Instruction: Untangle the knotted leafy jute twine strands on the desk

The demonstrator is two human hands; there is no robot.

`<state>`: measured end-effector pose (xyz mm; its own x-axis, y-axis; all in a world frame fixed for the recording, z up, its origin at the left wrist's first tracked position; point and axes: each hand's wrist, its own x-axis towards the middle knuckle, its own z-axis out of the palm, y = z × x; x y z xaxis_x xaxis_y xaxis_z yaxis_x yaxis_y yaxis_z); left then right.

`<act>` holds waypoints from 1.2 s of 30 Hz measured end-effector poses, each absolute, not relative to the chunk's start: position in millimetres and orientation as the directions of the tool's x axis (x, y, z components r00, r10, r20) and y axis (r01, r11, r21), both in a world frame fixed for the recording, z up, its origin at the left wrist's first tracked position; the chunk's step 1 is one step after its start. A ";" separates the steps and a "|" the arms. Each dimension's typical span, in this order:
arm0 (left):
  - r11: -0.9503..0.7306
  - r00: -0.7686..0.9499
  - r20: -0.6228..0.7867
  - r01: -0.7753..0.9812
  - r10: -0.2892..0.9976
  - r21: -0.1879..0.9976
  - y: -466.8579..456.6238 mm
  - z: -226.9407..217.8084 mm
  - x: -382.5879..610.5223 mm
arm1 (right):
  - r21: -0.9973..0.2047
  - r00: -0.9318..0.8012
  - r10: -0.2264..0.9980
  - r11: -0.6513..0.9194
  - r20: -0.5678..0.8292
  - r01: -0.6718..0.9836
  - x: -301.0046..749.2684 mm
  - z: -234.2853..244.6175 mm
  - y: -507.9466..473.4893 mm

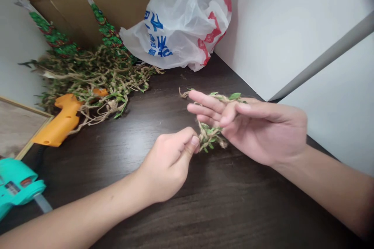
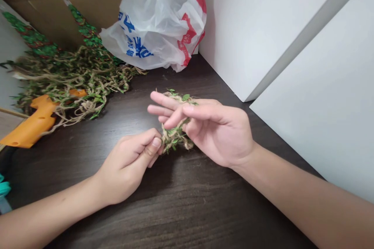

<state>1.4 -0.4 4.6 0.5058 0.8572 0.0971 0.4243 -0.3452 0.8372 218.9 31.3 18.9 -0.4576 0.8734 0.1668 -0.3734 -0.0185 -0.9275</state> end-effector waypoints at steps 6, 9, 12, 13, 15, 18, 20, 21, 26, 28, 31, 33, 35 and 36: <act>-0.330 0.470 0.116 0.404 0.875 0.853 -0.4 3.4 0.9 | -0.922 -0.422 0.843 0.385 0.334 0.040 217.7 14.7 23.7; -0.291 0.416 0.107 0.409 0.903 0.865 -1.6 2.6 -0.2 | -0.817 -0.439 0.822 0.508 0.363 0.274 220.1 12.4 25.8; -0.222 0.368 0.064 0.406 0.928 0.887 -2.8 2.0 -1.0 | -0.823 -0.411 0.850 0.471 0.328 0.317 222.8 12.6 30.8; -0.192 0.348 0.047 0.395 0.936 0.899 -2.8 1.6 -1.0 | -0.833 -0.404 0.857 0.458 0.320 0.311 223.2 13.5 32.1; -0.133 0.299 0.021 0.359 0.954 0.924 -1.9 0.5 -0.7 | -0.852 -0.405 0.868 0.425 0.286 0.307 223.5 15.8 33.9; -0.074 0.223 0.008 0.290 0.975 0.954 0.9 -1.3 0.0 | -0.922 -0.423 0.890 0.295 0.170 0.250 224.1 18.8 36.9; -0.049 0.181 0.001 0.261 0.983 0.964 2.6 -1.9 0.3 | -0.985 -0.470 0.877 0.156 0.101 0.079 226.6 19.8 41.2; -0.038 0.167 -0.005 0.255 0.986 0.966 3.2 -1.9 0.4 | -0.997 -0.492 0.867 0.074 0.078 -0.028 228.9 20.1 44.0; -0.020 0.154 -0.019 0.243 0.988 0.970 4.3 -1.1 0.6 | -0.952 -0.363 0.931 -0.081 0.033 -0.296 242.4 17.9 59.5; -0.018 0.148 -0.017 0.232 0.989 0.973 4.5 -1.3 0.5 | -0.957 -0.255 0.966 -0.036 0.040 -0.288 244.1 15.1 63.0; -0.014 0.137 -0.017 0.219 0.990 0.976 4.9 -1.8 0.7 | -0.948 -0.151 0.987 0.012 0.063 -0.319 240.4 9.8 64.3; -0.008 0.135 -0.020 0.210 0.991 0.978 5.2 -1.9 1.2 | -0.925 -0.113 0.991 0.027 0.075 -0.379 236.2 6.1 64.1; -0.003 0.133 -0.024 0.201 0.991 0.980 5.4 -1.6 1.5 | -0.907 -0.089 0.992 0.046 0.092 -0.419 233.0 2.5 64.6; 0.000 0.132 -0.027 0.200 0.991 0.980 5.5 -1.4 1.5 | -0.903 -0.073 0.992 0.065 0.106 -0.425 232.1 0.8 65.2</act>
<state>1.5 5.5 -1.4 0.1322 0.9909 -0.0270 0.1997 0.0000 0.9799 232.1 65.2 0.8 -0.0728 0.9917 0.1057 -0.4254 0.0650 -0.9027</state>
